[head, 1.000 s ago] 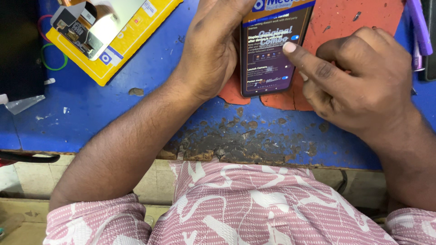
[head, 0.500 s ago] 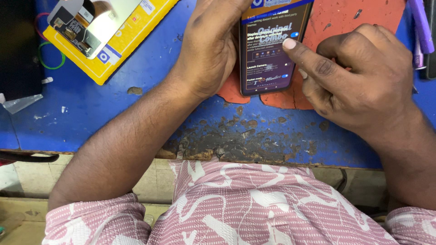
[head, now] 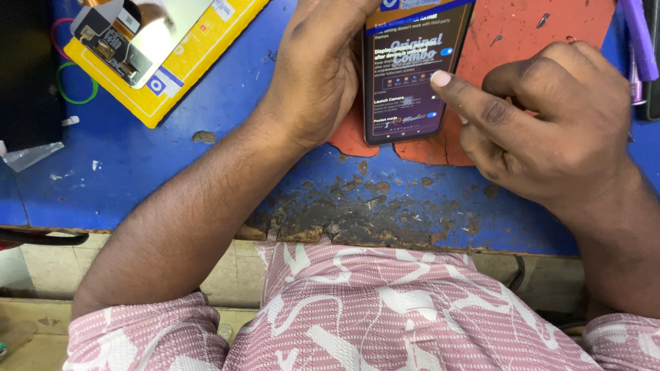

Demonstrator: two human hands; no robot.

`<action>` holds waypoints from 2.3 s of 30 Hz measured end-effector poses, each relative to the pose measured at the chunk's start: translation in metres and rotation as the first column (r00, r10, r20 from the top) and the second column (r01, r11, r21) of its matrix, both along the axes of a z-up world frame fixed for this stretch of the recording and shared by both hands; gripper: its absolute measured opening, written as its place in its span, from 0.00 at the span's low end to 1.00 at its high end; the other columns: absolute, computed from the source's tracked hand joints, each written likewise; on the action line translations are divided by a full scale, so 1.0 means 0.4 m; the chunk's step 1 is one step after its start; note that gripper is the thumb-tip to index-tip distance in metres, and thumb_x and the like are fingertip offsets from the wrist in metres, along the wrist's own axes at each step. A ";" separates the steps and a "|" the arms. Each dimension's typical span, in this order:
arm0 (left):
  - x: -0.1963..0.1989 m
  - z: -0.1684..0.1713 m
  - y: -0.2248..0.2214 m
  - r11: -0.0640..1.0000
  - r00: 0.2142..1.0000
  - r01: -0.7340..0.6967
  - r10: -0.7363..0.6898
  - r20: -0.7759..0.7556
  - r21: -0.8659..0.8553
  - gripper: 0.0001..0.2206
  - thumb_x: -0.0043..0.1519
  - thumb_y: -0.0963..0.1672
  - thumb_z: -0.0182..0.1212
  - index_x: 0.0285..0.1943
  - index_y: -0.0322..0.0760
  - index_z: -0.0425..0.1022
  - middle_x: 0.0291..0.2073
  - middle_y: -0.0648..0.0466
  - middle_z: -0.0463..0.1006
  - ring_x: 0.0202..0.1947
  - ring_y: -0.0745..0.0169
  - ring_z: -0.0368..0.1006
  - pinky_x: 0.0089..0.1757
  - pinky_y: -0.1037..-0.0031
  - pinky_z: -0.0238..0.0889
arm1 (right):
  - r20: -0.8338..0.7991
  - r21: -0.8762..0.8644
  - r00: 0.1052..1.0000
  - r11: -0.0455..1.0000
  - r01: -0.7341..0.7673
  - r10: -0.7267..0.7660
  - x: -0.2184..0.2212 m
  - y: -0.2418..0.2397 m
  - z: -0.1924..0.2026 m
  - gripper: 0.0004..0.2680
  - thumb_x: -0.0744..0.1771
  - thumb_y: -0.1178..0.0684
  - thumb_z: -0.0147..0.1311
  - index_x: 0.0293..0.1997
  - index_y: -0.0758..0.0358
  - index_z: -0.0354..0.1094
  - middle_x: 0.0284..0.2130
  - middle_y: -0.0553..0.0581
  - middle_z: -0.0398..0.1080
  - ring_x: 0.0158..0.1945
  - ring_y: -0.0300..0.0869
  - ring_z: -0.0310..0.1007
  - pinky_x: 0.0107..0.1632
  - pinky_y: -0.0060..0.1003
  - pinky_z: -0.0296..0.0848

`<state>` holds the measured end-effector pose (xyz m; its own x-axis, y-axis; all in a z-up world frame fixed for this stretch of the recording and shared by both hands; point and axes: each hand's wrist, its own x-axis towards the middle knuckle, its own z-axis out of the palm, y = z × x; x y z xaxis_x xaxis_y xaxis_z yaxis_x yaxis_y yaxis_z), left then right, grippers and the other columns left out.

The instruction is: The person navigates the smartphone's settings menu using the touchscreen, searching for specific options. They then place the phone down and use a heat gun to apply heat to the internal components of the disassembled device.

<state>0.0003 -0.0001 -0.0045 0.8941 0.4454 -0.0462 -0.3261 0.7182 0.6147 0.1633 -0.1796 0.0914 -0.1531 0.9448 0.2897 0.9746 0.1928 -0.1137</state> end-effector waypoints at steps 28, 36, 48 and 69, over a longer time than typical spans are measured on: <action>-0.004 0.009 0.006 0.999 0.999 0.010 -0.012 0.031 0.047 0.10 0.79 0.44 0.49 0.53 0.31 0.73 0.43 0.54 0.76 0.48 0.67 0.73 0.54 0.70 0.69 | -0.053 -0.024 0.975 0.975 -0.219 0.218 0.012 0.017 0.022 0.02 0.60 0.57 0.67 0.31 0.58 0.80 0.27 0.48 0.71 0.27 0.41 0.65 0.31 0.40 0.60; 0.000 0.014 0.005 0.999 1.000 -0.006 0.005 0.002 0.047 0.08 0.77 0.43 0.49 0.49 0.33 0.72 0.43 0.56 0.74 0.49 0.68 0.72 0.55 0.72 0.67 | -0.066 -0.072 0.962 0.960 -0.269 0.265 0.016 0.013 0.017 0.05 0.58 0.58 0.67 0.33 0.58 0.79 0.31 0.48 0.74 0.29 0.41 0.67 0.33 0.40 0.62; 0.002 0.007 0.003 0.999 1.000 -0.008 0.007 0.019 0.042 0.10 0.77 0.44 0.49 0.53 0.30 0.72 0.43 0.53 0.75 0.48 0.66 0.73 0.55 0.71 0.68 | -0.104 -0.093 0.944 0.941 -0.324 0.315 0.018 0.009 0.014 0.12 0.56 0.56 0.67 0.41 0.57 0.81 0.31 0.45 0.72 0.31 0.41 0.67 0.34 0.39 0.65; 0.014 0.045 0.006 0.962 0.970 0.243 -0.244 0.007 -0.122 0.33 0.76 0.60 0.33 0.71 0.27 0.61 0.56 0.29 0.76 0.52 0.46 0.79 0.53 0.61 0.78 | -0.116 0.028 0.940 0.947 -0.319 0.320 0.018 0.009 0.028 0.06 0.58 0.58 0.66 0.34 0.61 0.79 0.28 0.48 0.73 0.28 0.40 0.67 0.31 0.37 0.65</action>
<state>0.0057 0.0022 0.0134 0.9742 0.2054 -0.0937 -0.1279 0.8443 0.5205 0.1707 -0.1759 0.1027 -0.4112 0.8491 0.3317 0.8412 0.4936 -0.2208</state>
